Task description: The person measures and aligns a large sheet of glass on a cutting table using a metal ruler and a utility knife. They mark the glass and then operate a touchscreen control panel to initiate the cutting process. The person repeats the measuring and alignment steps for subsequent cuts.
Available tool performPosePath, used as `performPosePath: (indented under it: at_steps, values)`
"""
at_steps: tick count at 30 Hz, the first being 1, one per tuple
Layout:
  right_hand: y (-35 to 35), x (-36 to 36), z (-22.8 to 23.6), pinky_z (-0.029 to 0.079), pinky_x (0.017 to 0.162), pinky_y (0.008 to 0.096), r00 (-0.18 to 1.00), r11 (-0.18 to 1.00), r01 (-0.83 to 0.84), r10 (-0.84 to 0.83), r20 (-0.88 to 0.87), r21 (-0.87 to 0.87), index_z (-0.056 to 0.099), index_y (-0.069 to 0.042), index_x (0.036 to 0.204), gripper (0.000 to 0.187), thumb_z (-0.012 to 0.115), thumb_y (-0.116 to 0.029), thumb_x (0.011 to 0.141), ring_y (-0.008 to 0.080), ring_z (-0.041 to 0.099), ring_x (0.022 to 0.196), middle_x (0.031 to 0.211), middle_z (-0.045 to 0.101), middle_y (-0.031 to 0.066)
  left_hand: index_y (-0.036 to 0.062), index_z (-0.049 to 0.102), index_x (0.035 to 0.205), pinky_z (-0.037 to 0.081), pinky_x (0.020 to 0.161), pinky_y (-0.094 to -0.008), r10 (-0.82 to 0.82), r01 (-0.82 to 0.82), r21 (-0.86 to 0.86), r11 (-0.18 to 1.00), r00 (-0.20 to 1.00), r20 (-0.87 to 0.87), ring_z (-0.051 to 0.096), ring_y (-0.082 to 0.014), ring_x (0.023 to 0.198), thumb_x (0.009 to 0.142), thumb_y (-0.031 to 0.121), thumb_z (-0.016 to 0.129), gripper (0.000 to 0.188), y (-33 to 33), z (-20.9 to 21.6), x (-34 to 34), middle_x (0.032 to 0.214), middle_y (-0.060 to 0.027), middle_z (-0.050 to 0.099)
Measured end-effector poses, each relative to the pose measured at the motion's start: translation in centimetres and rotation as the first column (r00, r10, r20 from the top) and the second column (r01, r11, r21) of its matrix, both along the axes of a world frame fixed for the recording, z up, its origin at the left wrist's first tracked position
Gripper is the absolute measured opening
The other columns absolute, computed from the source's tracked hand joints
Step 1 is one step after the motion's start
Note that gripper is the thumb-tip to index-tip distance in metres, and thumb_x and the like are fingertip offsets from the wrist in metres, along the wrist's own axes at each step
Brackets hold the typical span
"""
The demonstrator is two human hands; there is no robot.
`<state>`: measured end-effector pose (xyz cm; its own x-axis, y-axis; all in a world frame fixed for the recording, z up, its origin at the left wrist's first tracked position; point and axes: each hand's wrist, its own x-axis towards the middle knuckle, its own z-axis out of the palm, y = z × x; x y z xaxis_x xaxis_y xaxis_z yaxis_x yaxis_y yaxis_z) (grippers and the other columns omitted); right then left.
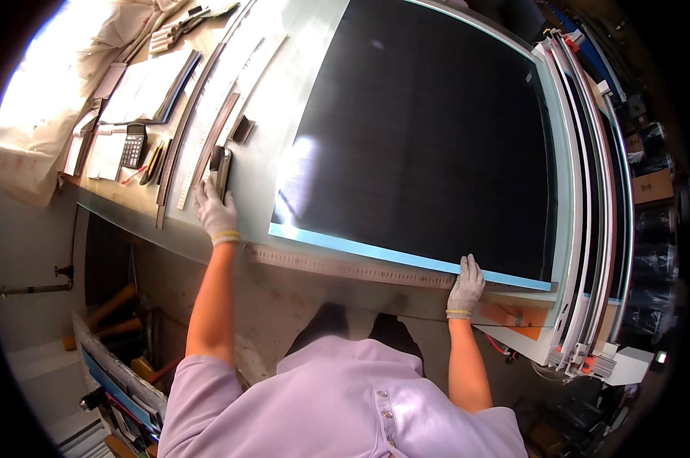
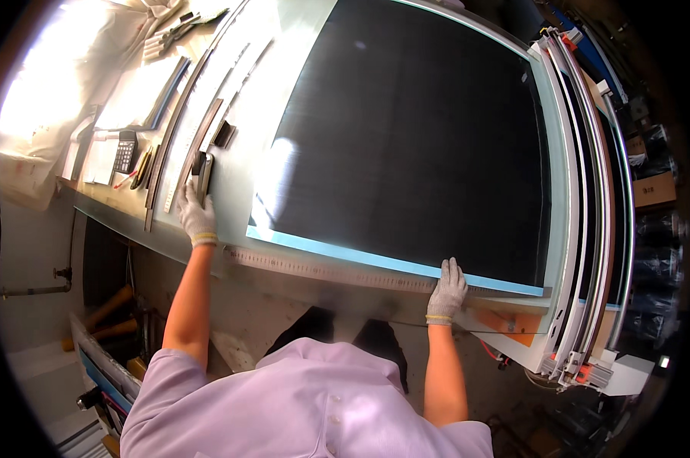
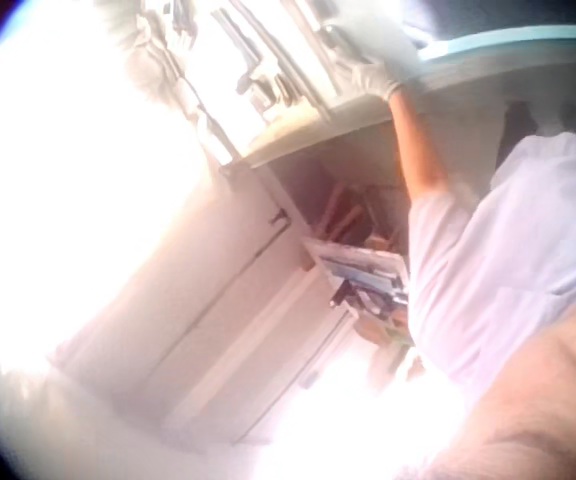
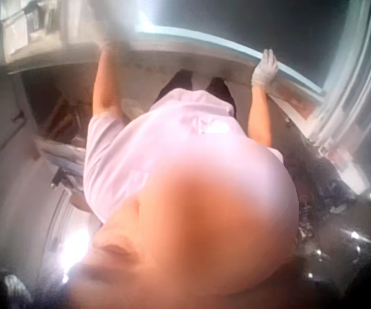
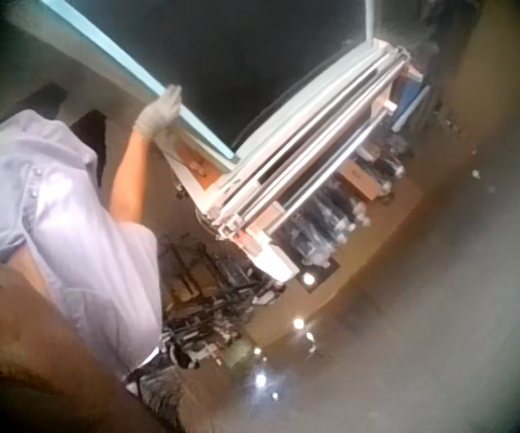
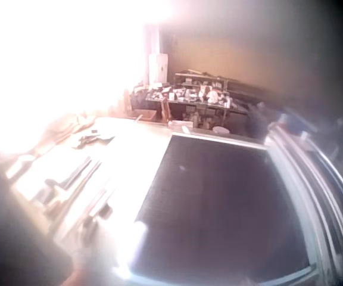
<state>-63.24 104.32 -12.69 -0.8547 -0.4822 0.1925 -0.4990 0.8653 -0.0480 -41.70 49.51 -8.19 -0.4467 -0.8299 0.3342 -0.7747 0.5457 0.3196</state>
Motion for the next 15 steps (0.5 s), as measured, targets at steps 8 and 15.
performPosePath:
  at_steps: [8, 15]
  values:
    - [0.3, 2.8, 0.8, 0.032, 0.117, 0.0482, 0.997, 0.996, 0.046, -0.041, 0.068, -0.083, 0.052, -0.006, 0.144, 0.05, 0.056, -0.018, 0.096, 0.0333, 0.042, 0.141, 0.154, 0.045, 0.0121, 0.0045, 0.053, 0.141, 0.042, 0.102, -0.0531, -0.627, 0.63, 0.037, 0.776, 0.765, 0.147, 0.056, -0.0415, 0.115, 0.088, 0.027, 0.067, 0.059, 12.2, 1.8, 9.1, 0.127, -0.0179, 0.055]
    - [-0.4, 5.4, 4.0, 0.031, 0.116, 0.0533, 0.931, 0.947, -0.306, 0.319, 0.177, -0.098, 0.053, -0.007, 0.142, 0.066, 0.07, -0.039, 0.087, 0.0361, 0.041, 0.14, 0.152, 0.045, 0.0149, 0.0076, 0.067, 0.122, 0.049, 0.089, -0.0459, -0.72, 0.763, -0.031, 0.646, 0.622, 0.306, 0.058, -0.0316, 0.098, 0.079, 0.01, 0.071, 0.043, 10.1, 3.3, 10.5, 0.109, -0.0101, 0.058]
